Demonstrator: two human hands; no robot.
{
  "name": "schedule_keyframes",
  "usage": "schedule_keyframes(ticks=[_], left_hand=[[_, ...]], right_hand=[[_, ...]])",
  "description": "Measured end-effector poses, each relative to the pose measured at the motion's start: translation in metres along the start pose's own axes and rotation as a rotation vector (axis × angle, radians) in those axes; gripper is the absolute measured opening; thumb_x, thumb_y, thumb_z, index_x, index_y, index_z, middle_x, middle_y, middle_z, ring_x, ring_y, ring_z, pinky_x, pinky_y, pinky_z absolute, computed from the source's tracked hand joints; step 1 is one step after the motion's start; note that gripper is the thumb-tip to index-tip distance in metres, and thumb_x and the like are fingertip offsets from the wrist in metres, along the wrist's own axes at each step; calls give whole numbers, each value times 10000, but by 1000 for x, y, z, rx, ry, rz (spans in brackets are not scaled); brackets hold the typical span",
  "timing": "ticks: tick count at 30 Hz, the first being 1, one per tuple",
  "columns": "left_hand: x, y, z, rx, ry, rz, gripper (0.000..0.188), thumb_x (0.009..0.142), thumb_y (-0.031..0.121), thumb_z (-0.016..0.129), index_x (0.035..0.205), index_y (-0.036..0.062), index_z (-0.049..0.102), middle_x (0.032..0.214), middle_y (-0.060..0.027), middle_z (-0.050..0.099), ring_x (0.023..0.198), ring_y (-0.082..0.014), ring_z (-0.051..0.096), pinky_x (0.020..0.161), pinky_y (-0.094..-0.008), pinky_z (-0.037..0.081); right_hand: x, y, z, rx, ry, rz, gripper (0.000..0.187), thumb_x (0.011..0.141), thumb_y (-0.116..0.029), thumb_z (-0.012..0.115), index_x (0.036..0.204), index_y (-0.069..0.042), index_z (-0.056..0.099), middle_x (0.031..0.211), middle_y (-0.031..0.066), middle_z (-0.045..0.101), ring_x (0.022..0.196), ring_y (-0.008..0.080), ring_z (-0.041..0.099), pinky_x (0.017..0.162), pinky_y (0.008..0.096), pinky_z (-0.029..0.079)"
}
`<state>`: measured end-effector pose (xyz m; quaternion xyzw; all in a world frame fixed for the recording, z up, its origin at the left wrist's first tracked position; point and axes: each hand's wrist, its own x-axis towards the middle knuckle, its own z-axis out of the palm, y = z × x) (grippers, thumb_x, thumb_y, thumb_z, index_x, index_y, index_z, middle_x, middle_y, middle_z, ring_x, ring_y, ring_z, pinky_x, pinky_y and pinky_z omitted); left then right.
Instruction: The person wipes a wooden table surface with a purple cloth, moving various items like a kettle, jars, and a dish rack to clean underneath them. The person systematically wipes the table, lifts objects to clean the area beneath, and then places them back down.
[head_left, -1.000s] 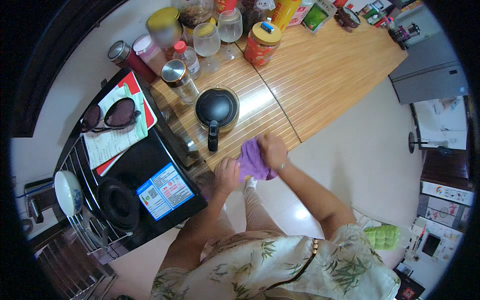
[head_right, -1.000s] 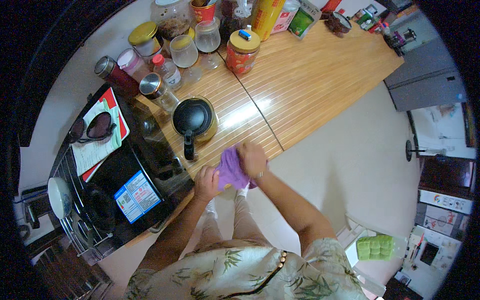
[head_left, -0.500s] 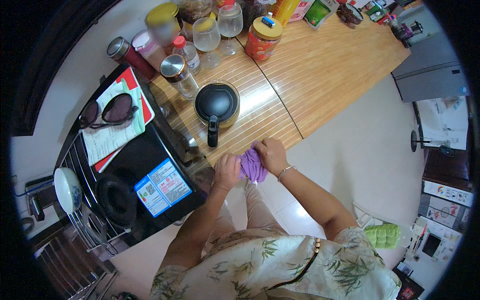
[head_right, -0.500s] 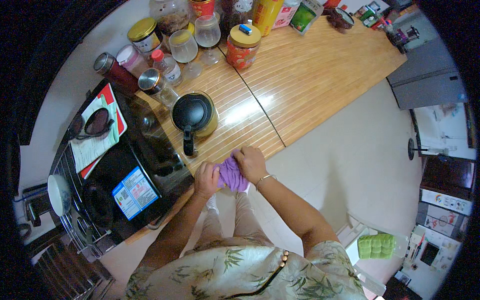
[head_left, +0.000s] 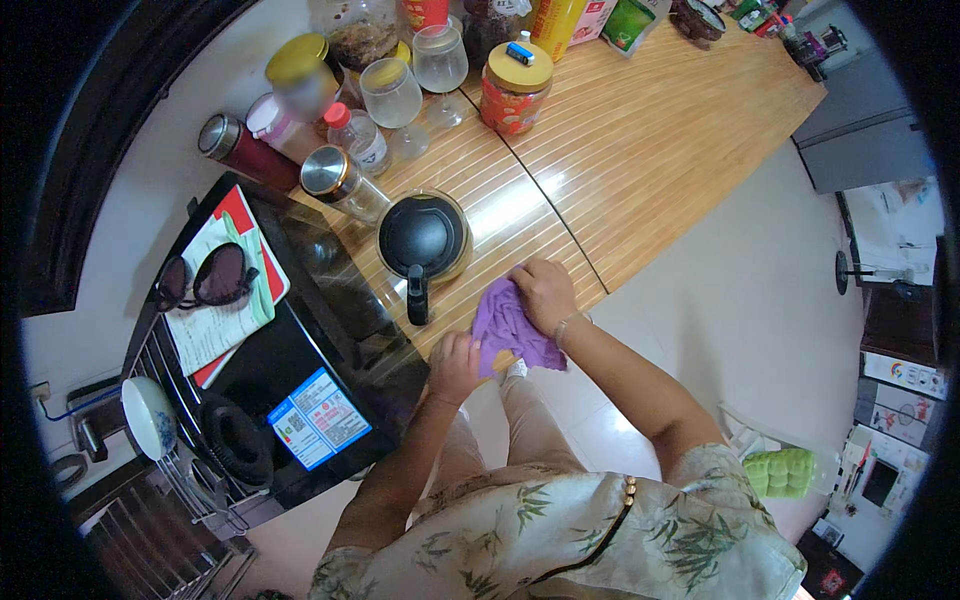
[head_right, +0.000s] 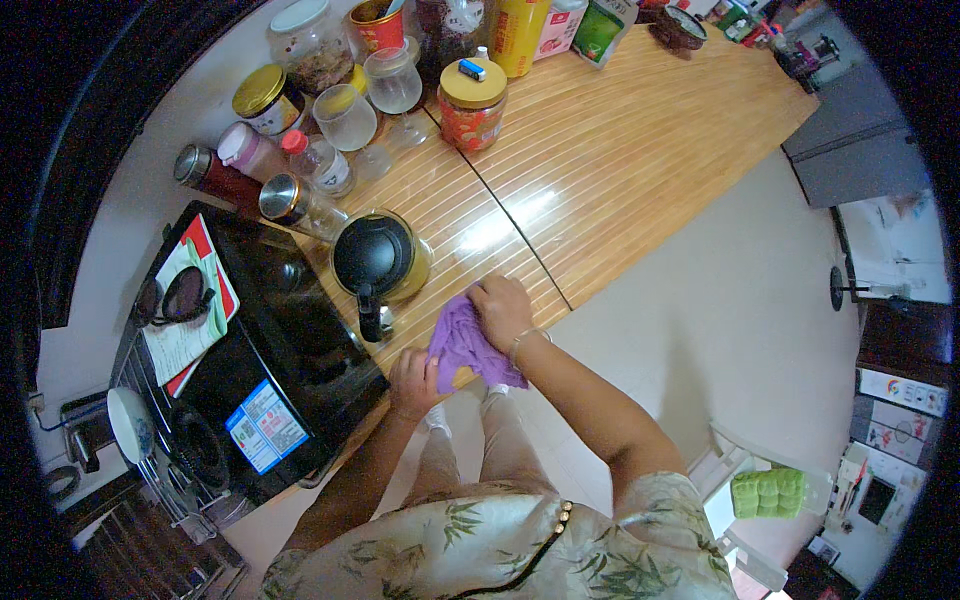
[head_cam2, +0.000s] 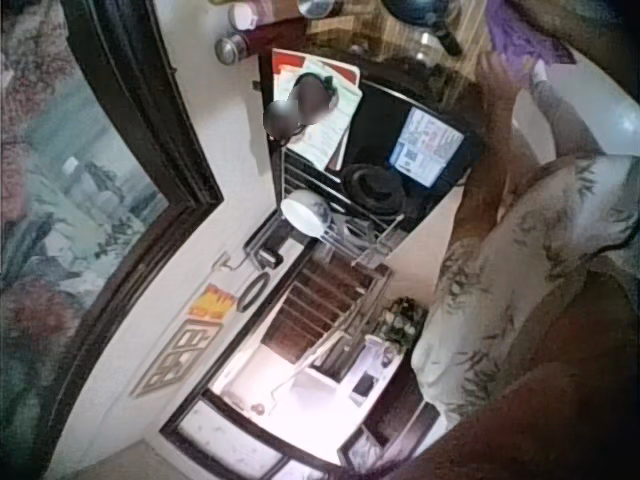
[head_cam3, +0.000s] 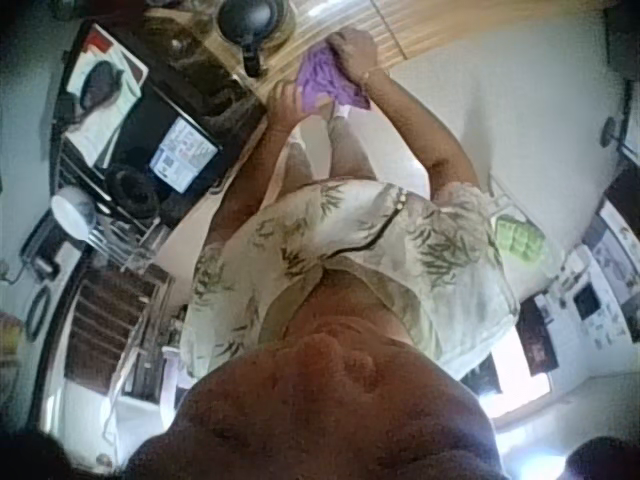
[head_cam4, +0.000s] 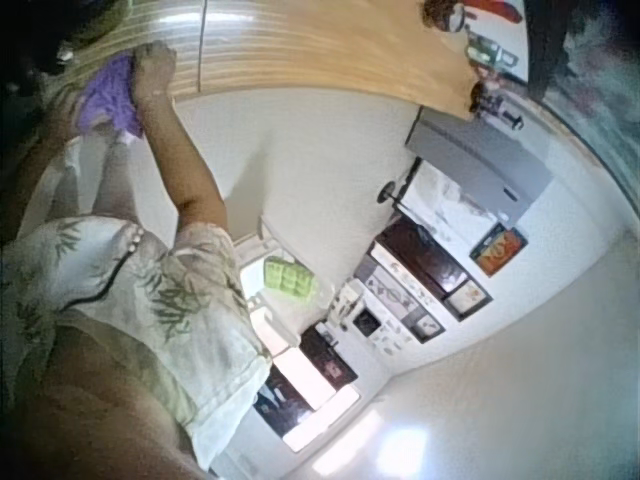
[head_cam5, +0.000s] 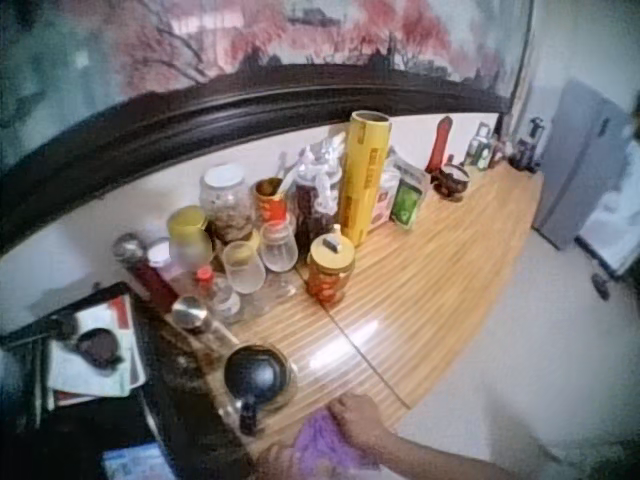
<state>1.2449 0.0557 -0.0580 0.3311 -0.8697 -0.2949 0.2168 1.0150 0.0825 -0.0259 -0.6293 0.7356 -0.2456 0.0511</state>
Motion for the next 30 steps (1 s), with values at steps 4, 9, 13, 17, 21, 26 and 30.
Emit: schedule_keyframes(ticks=[4,9,13,17,21,26,30], left_hand=[[0,2,11,19,29,47,167,905,191,552,948,29,544,913,-169,581,834,-366,564,732,-474,449],[-2,-5,4,28,32,31,142,886,131,560,961,12,538,911,-198,579,829,-394,568,724,-493,465],[-2,-6,4,44,24,30,146,885,135,560,956,9,540,926,-206,576,844,-396,565,736,-496,458],[5,10,0,20,-1,4,151,887,148,562,936,6,546,911,-204,568,844,-396,562,744,-492,450],[-1,0,-2,-10,-1,-26,165,896,178,540,949,22,544,914,-177,561,862,-371,548,754,-475,436],[2,3,-2,-15,20,9,201,894,178,546,987,0,564,924,-194,571,846,-390,555,746,-490,440],[9,10,0,16,10,18,182,895,182,541,973,19,558,917,-175,570,847,-368,557,751,-472,437]], right_hand=[[52,-11,31,-18,53,39,128,777,-155,562,840,-94,655,755,109,547,776,299,573,664,420,443],[5,-26,17,12,-77,34,159,791,-169,552,865,-112,681,750,101,544,767,291,576,666,419,442],[27,-10,24,-36,9,-64,170,804,-178,544,865,-126,694,748,105,561,754,298,581,652,429,446],[82,9,9,-190,33,196,176,808,-191,539,847,-148,705,768,137,597,776,305,604,658,414,466],[-17,11,-5,-115,115,100,121,750,-162,603,820,-108,686,731,134,577,704,330,586,588,450,462],[-24,25,-11,-155,95,251,103,754,-122,581,800,-86,667,717,144,559,727,347,585,630,453,467],[48,43,-6,-221,137,228,143,787,-145,547,838,-96,671,745,157,567,728,346,588,651,450,467]])
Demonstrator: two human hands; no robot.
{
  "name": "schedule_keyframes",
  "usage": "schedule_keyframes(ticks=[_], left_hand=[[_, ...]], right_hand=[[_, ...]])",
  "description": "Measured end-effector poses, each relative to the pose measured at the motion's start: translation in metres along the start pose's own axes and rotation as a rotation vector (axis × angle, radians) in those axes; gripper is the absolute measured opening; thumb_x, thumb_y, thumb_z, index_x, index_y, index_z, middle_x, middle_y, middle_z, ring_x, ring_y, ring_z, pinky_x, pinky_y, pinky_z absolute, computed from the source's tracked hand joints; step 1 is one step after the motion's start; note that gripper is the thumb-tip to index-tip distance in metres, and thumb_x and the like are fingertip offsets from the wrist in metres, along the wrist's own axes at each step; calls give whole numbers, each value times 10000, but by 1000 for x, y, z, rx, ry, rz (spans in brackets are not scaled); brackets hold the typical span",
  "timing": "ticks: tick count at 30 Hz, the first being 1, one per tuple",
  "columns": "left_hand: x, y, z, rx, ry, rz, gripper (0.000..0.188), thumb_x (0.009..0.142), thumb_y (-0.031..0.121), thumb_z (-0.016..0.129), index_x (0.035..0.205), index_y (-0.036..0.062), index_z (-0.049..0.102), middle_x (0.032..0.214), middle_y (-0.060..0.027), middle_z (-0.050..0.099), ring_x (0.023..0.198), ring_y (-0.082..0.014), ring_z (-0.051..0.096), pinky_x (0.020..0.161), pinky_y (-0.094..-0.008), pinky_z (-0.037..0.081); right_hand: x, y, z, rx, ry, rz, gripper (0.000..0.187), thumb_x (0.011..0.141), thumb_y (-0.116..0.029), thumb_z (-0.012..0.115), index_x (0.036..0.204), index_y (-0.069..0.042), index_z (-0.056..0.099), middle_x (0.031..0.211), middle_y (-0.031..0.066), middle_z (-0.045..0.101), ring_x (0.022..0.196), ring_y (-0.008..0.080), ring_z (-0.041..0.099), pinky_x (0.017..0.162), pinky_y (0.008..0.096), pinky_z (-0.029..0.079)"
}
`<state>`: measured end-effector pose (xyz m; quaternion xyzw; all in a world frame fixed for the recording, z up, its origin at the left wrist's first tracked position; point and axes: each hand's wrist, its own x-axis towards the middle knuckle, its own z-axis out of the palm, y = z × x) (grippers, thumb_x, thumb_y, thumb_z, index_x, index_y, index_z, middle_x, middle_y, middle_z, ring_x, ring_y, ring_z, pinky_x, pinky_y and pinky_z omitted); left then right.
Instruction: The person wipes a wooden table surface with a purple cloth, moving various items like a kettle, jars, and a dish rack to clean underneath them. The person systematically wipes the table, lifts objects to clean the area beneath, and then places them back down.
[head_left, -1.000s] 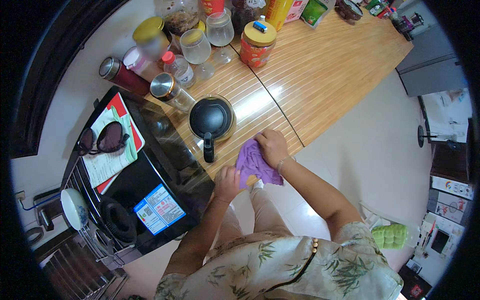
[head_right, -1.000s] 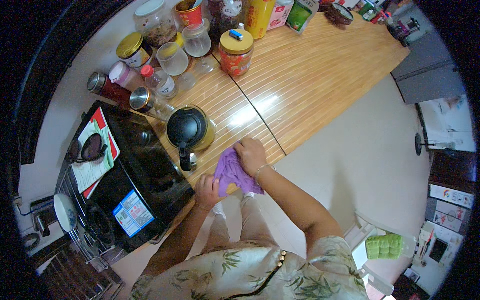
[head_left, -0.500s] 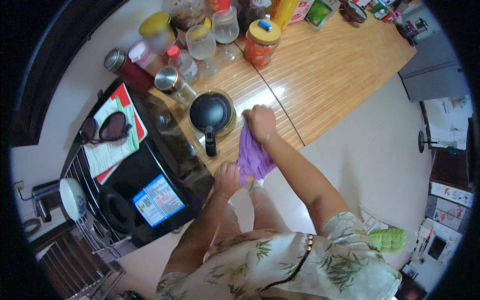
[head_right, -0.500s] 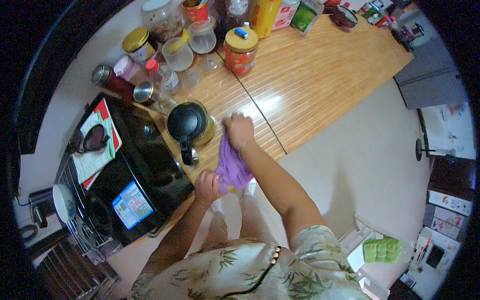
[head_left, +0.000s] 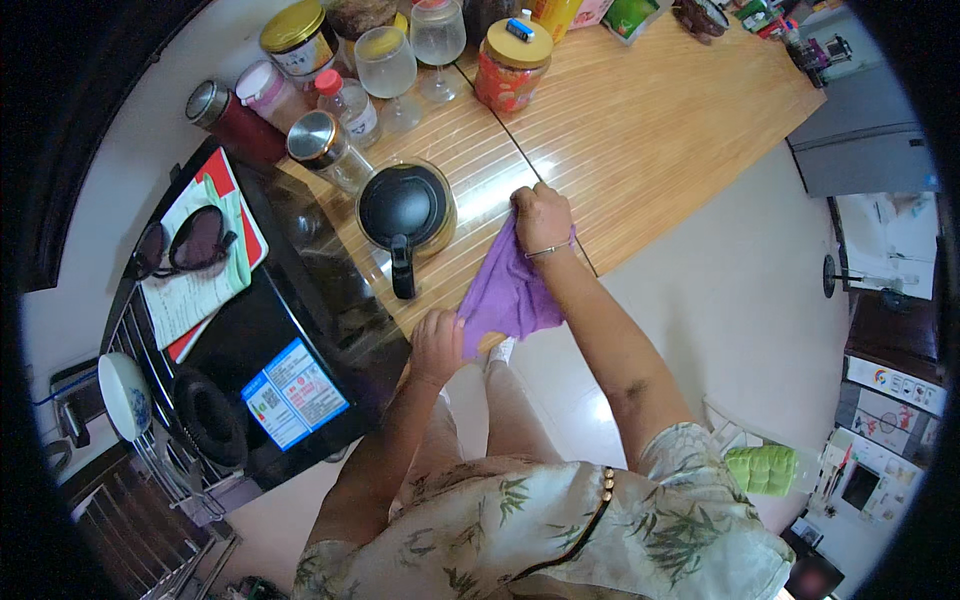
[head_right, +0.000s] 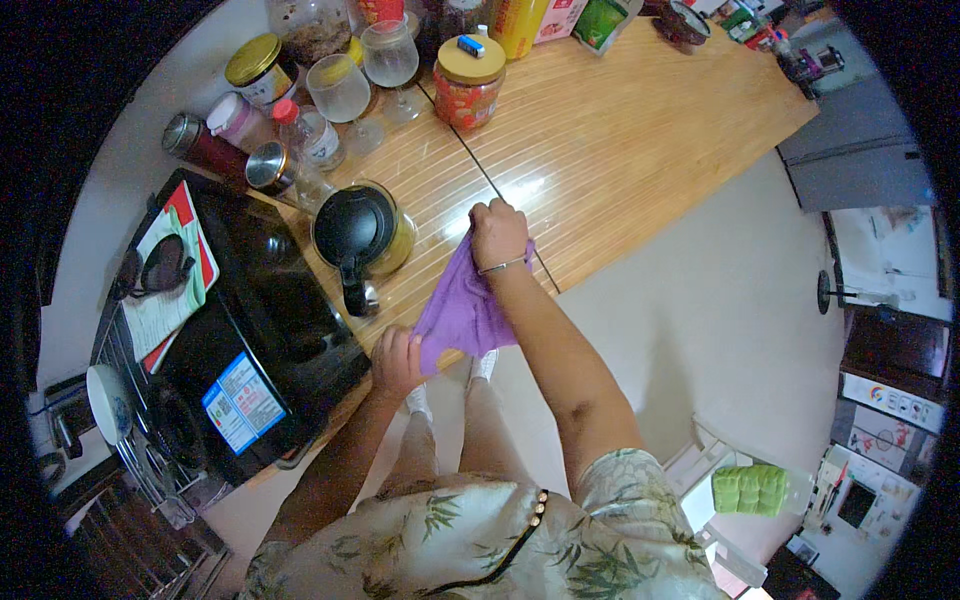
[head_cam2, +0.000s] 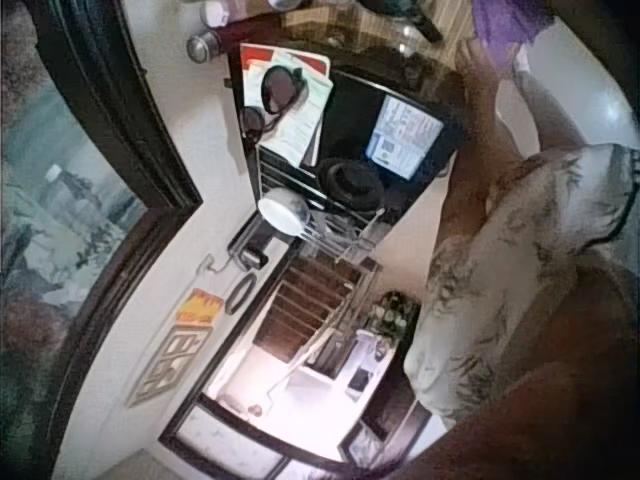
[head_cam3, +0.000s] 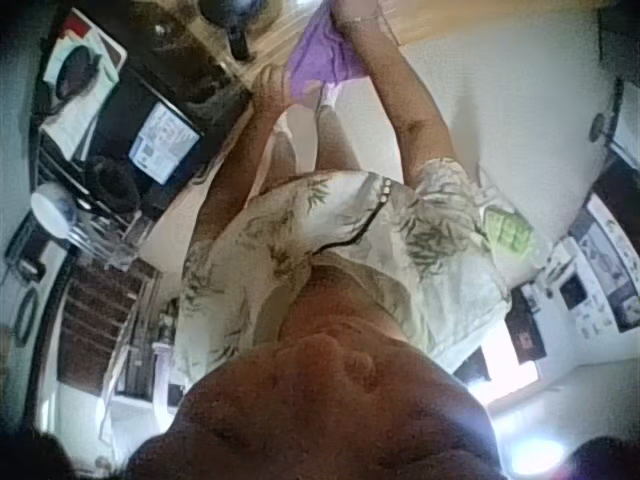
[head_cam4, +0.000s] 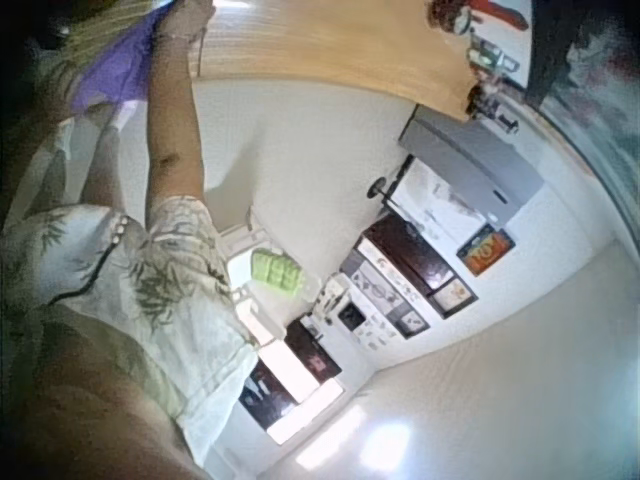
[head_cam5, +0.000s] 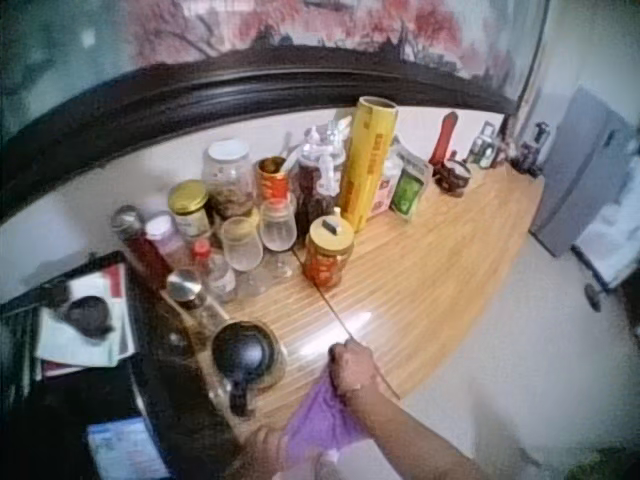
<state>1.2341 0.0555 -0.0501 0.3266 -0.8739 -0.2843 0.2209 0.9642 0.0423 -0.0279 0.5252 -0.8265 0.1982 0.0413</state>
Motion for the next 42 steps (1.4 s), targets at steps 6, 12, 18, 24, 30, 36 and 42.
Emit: schedule_keyframes(ticks=[6,12,18,24,30,36,42], left_hand=[[-8,-9,-4,12,-42,-40,173,896,176,540,971,22,560,918,-173,572,850,-365,559,749,-472,445],[-7,-9,7,56,8,76,153,888,160,556,975,35,547,929,-155,565,868,-360,565,763,-465,456],[-10,-10,-5,53,-51,-41,164,886,174,573,989,50,544,952,-153,565,886,-358,565,769,-472,456],[-9,-6,5,81,-45,-19,150,893,158,557,989,43,551,942,-158,569,883,-369,567,777,-472,454],[-11,-9,-1,28,-66,-65,158,897,154,553,986,24,558,961,-197,566,894,-400,551,773,-497,436],[-10,-10,-3,57,-76,-37,151,900,153,548,981,26,546,946,-189,564,874,-393,552,771,-485,442],[-6,-7,2,51,-20,7,137,895,161,551,953,37,554,928,-173,568,851,-377,559,739,-474,448]], right_hand=[[-98,16,-35,62,-83,-44,124,788,-115,551,829,-83,663,740,137,564,718,325,585,637,443,455],[12,21,5,-116,-35,-16,148,802,-129,524,836,-79,659,781,159,587,757,327,592,648,444,466],[-70,31,-28,-12,42,-42,87,803,-136,591,825,-103,668,743,142,566,734,326,584,642,462,457],[-20,33,3,-15,121,54,116,792,-132,567,811,-77,668,741,139,562,744,321,577,653,435,457],[-51,30,-21,-39,44,101,119,767,-117,593,836,-99,689,728,118,547,732,306,565,654,430,439],[-43,26,-8,-25,88,108,94,742,-104,613,808,-88,678,740,113,551,787,304,560,696,421,433],[5,27,5,-41,96,60,82,786,-147,568,769,-98,630,749,115,563,790,294,557,681,427,420]])
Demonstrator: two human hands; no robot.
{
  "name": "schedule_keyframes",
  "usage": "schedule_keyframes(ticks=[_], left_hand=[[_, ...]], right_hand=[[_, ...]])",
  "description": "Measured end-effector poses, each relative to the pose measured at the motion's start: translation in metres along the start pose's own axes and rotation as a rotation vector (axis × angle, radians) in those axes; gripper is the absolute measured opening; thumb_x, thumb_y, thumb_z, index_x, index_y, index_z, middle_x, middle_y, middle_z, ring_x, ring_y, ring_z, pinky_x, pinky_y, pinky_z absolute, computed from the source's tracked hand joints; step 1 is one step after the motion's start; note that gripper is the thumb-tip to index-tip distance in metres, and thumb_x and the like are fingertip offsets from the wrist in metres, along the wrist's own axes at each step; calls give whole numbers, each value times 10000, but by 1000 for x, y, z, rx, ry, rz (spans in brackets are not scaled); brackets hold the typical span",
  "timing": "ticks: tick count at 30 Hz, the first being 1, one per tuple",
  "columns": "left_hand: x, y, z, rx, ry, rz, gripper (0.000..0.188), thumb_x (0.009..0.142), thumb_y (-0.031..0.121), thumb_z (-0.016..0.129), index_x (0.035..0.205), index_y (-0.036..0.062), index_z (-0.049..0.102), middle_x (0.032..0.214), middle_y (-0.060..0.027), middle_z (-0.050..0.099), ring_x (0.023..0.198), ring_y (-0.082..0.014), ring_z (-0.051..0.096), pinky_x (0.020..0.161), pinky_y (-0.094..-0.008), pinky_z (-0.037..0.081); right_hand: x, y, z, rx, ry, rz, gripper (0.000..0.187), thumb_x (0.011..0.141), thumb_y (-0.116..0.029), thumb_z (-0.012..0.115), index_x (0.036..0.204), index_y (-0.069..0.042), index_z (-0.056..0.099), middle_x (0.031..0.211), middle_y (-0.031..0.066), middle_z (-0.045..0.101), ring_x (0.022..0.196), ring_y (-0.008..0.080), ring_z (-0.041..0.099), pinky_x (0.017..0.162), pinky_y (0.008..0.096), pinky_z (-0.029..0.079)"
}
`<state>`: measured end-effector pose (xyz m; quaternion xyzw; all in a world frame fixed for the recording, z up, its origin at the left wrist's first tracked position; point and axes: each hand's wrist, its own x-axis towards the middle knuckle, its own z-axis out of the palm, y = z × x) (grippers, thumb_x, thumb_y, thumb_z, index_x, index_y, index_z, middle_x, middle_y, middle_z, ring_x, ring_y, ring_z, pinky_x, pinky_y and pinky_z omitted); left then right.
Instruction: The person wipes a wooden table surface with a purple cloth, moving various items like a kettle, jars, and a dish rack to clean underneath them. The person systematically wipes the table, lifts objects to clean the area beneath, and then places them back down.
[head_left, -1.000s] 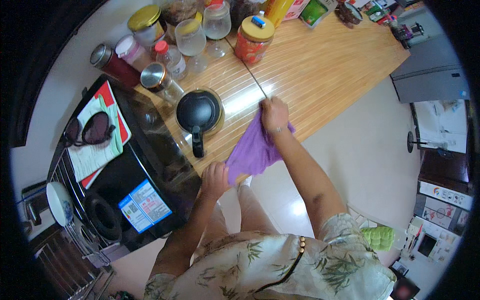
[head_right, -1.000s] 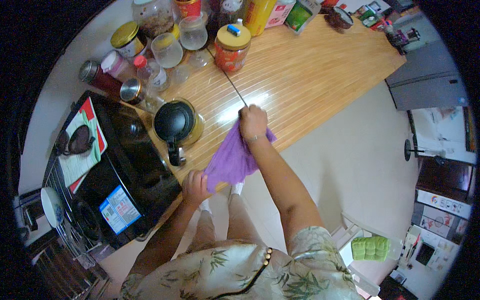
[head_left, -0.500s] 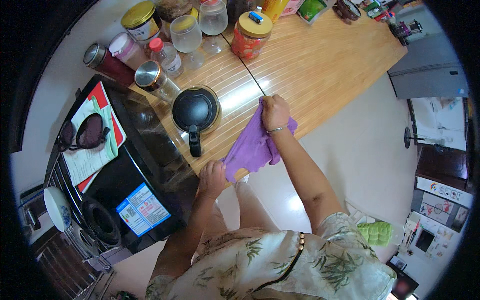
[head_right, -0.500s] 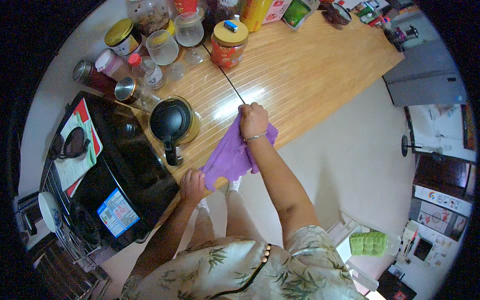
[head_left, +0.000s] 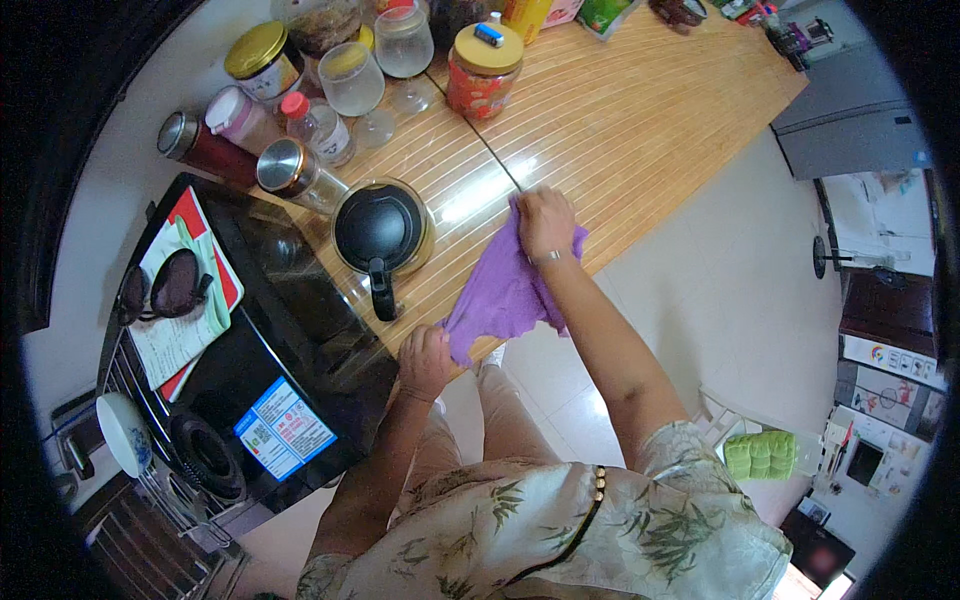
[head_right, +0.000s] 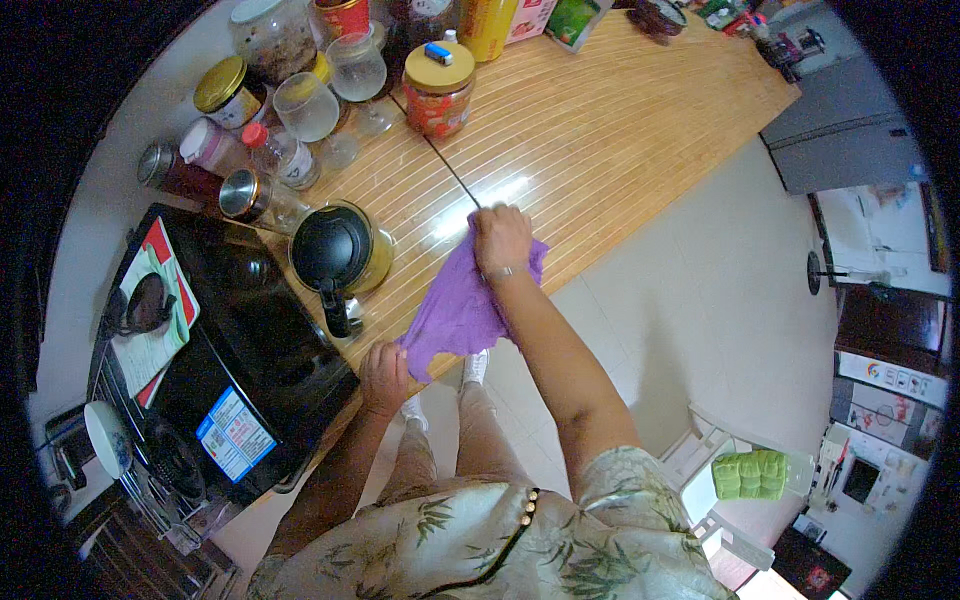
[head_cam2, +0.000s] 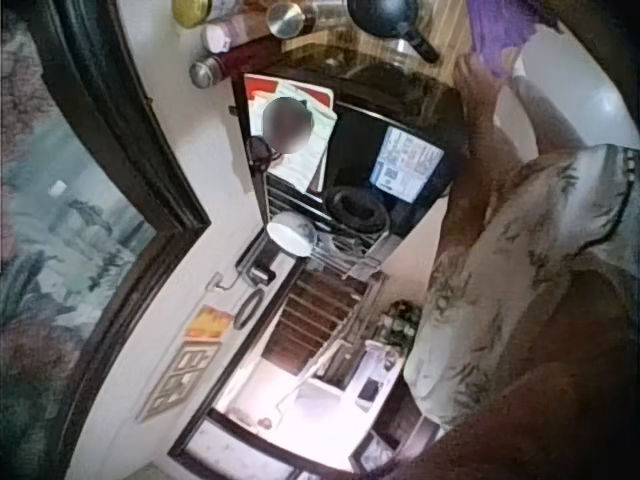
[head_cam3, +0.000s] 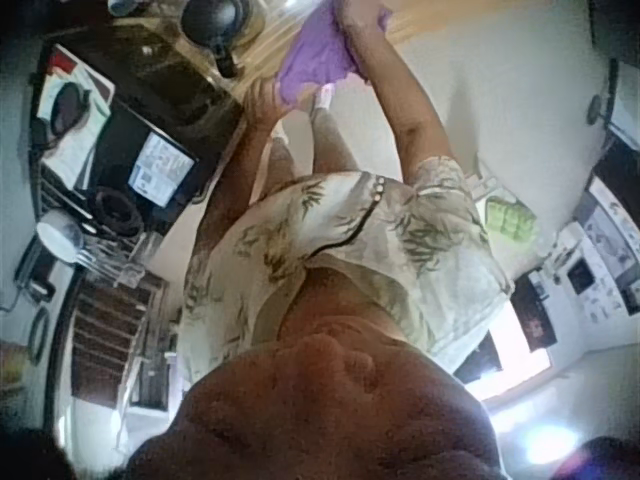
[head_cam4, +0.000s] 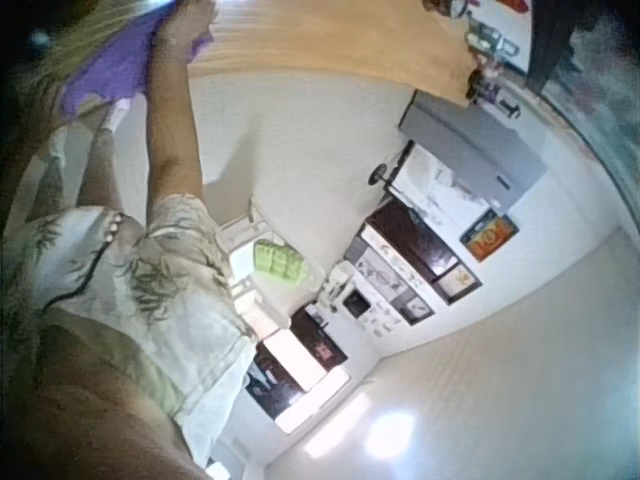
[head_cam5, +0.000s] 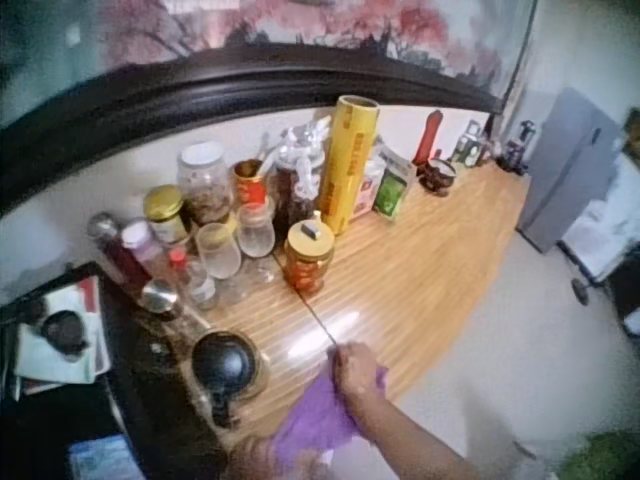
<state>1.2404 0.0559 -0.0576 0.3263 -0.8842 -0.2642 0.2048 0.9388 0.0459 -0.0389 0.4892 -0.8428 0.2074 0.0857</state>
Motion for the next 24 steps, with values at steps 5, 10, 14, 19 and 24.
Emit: schedule_keyframes(ticks=[5,10,14,19,24], left_hand=[[11,7,-4,14,-39,-85,117,886,163,552,909,49,569,892,-149,579,836,-353,566,717,-463,453],[39,13,-3,25,120,-25,117,888,149,575,903,34,569,892,-168,580,816,-372,566,715,-463,454],[35,2,6,12,130,-74,117,880,152,585,911,41,571,888,-167,586,817,-373,572,715,-468,455],[37,4,0,41,100,-185,123,875,157,588,919,44,567,907,-168,589,835,-369,576,718,-469,458],[38,3,6,89,101,-163,131,882,186,579,936,67,578,889,-128,581,840,-344,578,725,-459,465]], right_hand=[[-76,17,-42,-13,-76,54,73,791,-139,582,794,-71,608,754,114,563,812,302,566,709,444,430],[3,2,10,18,1,-29,66,792,-133,572,785,-83,614,770,113,580,811,297,570,722,419,432],[40,-10,17,82,-51,-41,103,793,-180,565,781,-108,637,778,94,589,805,288,572,731,411,433],[-36,17,-25,33,-122,-76,78,767,-167,616,802,-114,660,758,83,568,776,285,571,715,429,417],[31,-2,16,63,-59,-136,77,772,-131,574,781,-105,646,779,109,588,822,289,580,753,415,423]])
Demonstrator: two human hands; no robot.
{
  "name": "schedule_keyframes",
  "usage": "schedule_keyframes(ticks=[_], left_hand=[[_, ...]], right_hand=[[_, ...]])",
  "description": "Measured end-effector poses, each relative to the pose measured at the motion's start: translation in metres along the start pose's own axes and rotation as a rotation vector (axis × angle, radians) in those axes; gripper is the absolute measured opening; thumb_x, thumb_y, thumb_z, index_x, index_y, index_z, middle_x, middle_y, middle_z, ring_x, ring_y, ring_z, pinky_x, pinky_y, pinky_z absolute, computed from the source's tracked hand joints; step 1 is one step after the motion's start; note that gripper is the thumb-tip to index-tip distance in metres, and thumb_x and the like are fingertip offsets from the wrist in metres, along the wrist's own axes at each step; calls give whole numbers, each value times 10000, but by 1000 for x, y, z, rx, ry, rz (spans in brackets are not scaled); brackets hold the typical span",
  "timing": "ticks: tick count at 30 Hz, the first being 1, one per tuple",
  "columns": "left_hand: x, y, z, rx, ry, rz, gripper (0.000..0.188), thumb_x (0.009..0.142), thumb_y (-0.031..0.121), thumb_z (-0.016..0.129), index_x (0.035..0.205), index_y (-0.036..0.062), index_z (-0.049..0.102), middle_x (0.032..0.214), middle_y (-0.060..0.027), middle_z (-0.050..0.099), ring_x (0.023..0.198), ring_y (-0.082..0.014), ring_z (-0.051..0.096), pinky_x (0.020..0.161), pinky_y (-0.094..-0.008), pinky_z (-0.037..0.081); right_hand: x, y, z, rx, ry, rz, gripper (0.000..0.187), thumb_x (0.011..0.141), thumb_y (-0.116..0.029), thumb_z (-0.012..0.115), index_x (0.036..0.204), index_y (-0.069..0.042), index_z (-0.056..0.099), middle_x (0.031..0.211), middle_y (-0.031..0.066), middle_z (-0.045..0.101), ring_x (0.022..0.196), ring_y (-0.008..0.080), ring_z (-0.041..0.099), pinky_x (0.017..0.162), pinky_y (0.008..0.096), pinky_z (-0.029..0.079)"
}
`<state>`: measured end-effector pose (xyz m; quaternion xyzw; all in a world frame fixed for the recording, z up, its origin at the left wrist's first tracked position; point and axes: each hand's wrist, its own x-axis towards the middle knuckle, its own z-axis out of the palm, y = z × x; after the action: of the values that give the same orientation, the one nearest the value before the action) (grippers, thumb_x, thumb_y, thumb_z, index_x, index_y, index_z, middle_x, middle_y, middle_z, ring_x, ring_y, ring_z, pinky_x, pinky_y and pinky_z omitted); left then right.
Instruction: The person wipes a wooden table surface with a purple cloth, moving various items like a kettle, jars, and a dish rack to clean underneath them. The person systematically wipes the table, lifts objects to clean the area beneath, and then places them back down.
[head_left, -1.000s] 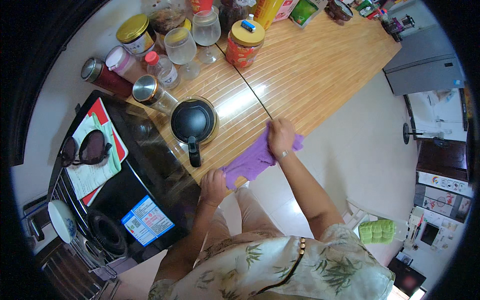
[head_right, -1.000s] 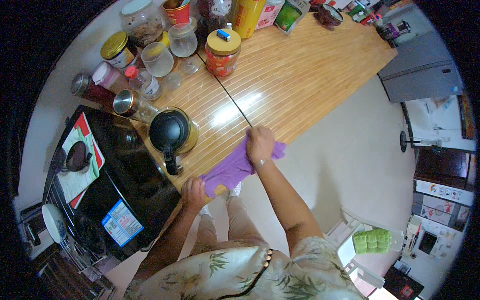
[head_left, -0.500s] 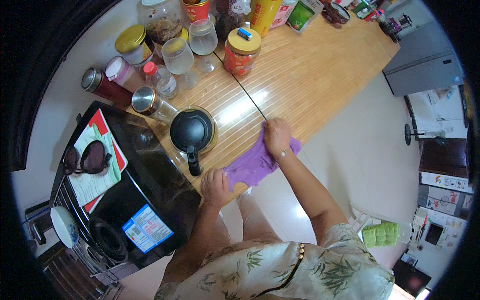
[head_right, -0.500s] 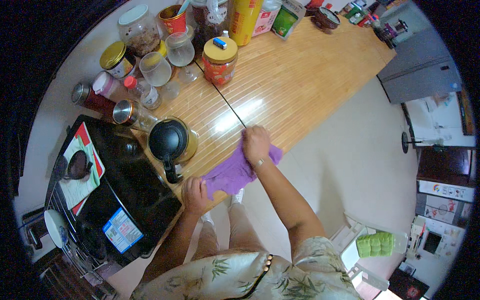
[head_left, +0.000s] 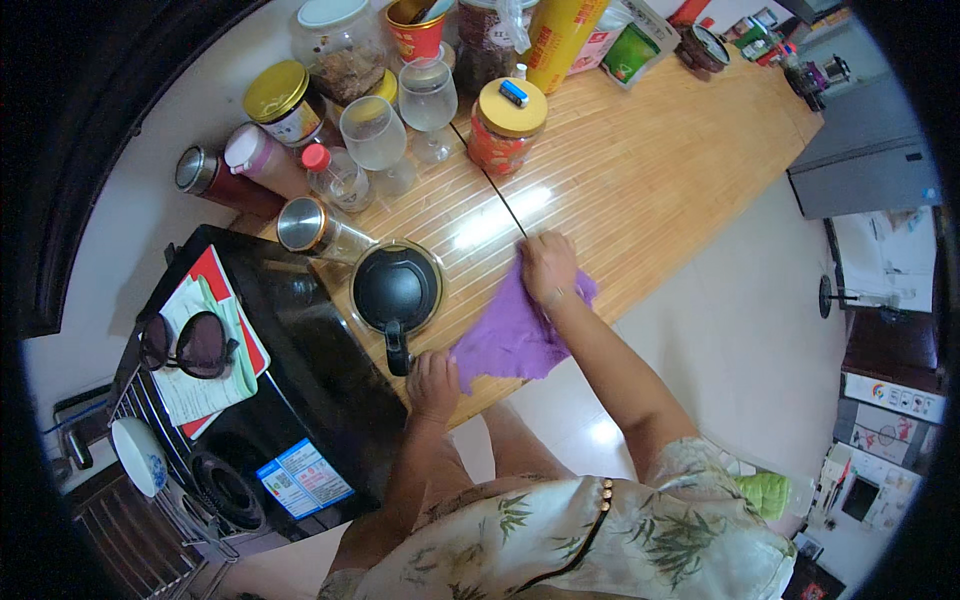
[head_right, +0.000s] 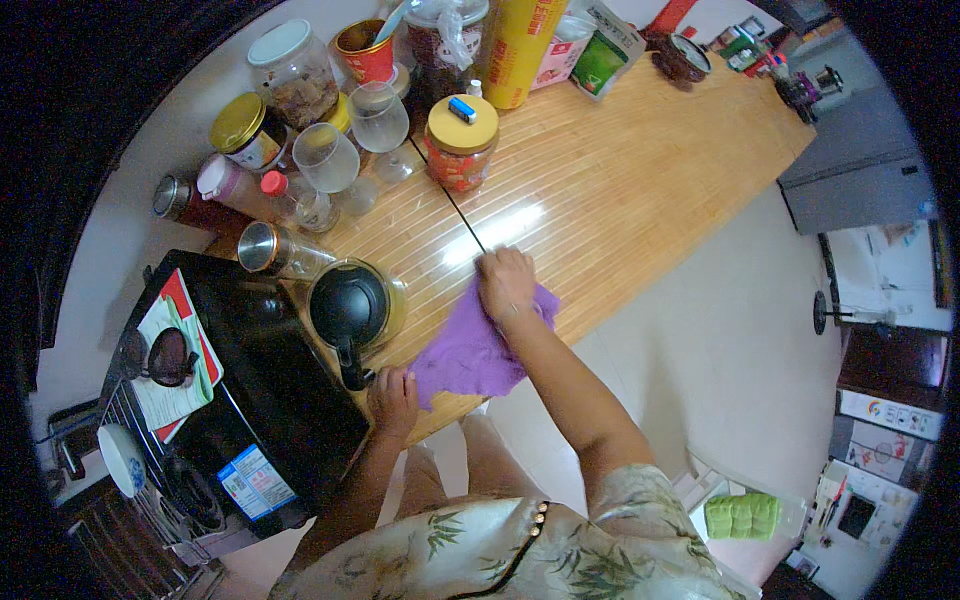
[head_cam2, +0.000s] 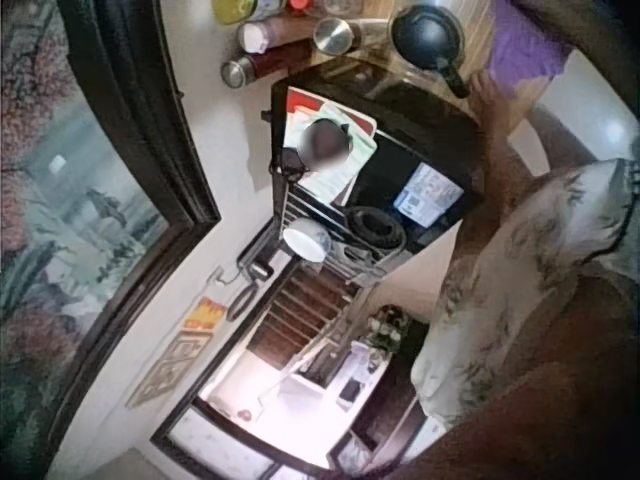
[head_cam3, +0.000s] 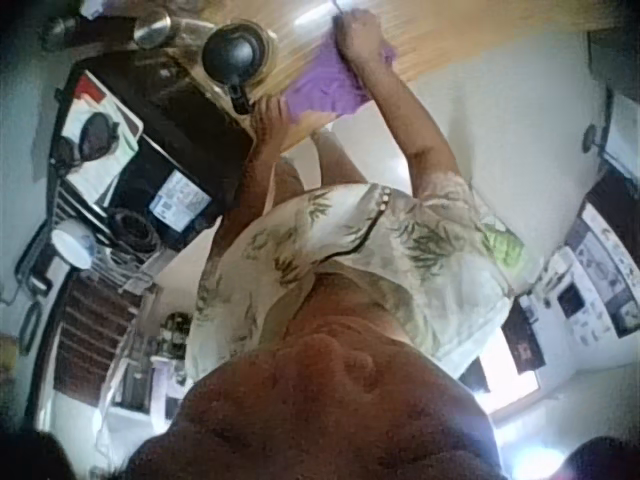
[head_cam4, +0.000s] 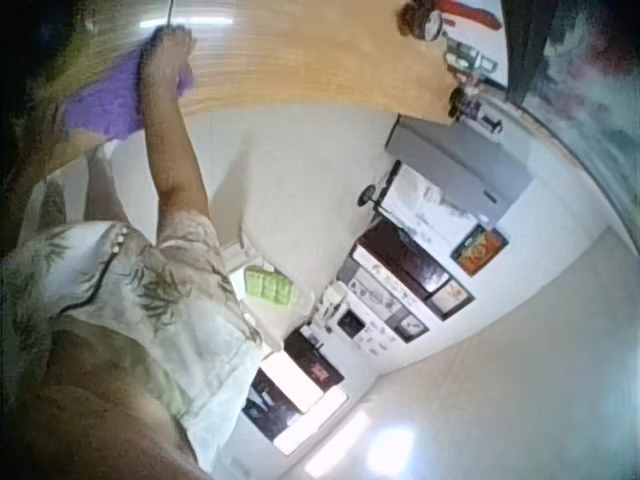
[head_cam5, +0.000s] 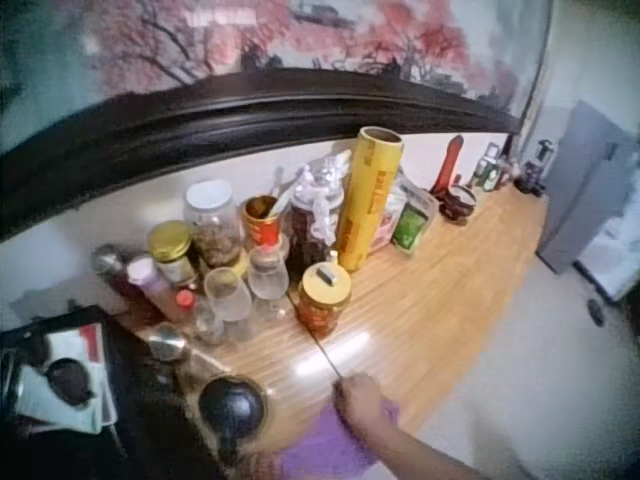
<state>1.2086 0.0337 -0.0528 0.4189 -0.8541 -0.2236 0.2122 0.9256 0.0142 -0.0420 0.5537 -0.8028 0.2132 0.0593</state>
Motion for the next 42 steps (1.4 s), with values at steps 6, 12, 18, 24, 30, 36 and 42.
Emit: schedule_keyframes(ticks=[6,12,18,24,30,36,42], left_hand=[[-2,2,0,52,-41,-72,149,884,202,584,970,81,573,936,-128,582,898,-345,573,771,-452,464],[-5,-2,1,40,-48,-90,159,883,208,588,983,86,571,966,-127,580,906,-348,576,772,-445,467],[-1,8,4,30,-11,-52,127,901,188,562,952,72,564,924,-139,566,854,-359,555,758,-463,442],[-3,2,3,57,15,-45,141,871,176,583,956,64,580,929,-134,571,864,-346,573,747,-444,461],[-2,3,2,47,22,-32,125,871,173,595,944,72,579,897,-133,568,851,-339,576,739,-449,459],[-1,0,8,96,44,-4,103,889,171,581,934,78,579,884,-122,567,842,-330,578,710,-435,467],[-2,3,2,60,81,3,119,883,180,579,934,73,572,900,-128,558,845,-336,573,718,-439,462]], right_hand=[[43,-9,-4,-95,-204,35,170,836,-198,521,855,-121,671,838,97,614,866,281,586,793,419,427],[-48,12,-37,-22,-137,-22,82,786,-161,583,806,-133,657,793,77,585,836,271,576,794,412,403],[41,-2,-3,-108,-149,-5,137,822,-149,509,793,-108,636,813,97,604,854,268,587,798,400,410],[-71,25,-55,-57,-96,-133,82,801,-165,561,785,-125,630,781,62,576,818,242,575,773,405,398],[-52,23,-29,-36,-83,-115,91,775,-165,588,805,-130,666,770,76,578,830,264,574,773,406,406],[26,-1,-2,-51,-80,-39,142,819,-176,518,828,-129,651,812,84,592,835,258,570,771,403,413],[-84,11,-57,-37,-188,-32,149,813,-169,541,867,-148,679,806,84,600,847,262,586,780,414,420]])
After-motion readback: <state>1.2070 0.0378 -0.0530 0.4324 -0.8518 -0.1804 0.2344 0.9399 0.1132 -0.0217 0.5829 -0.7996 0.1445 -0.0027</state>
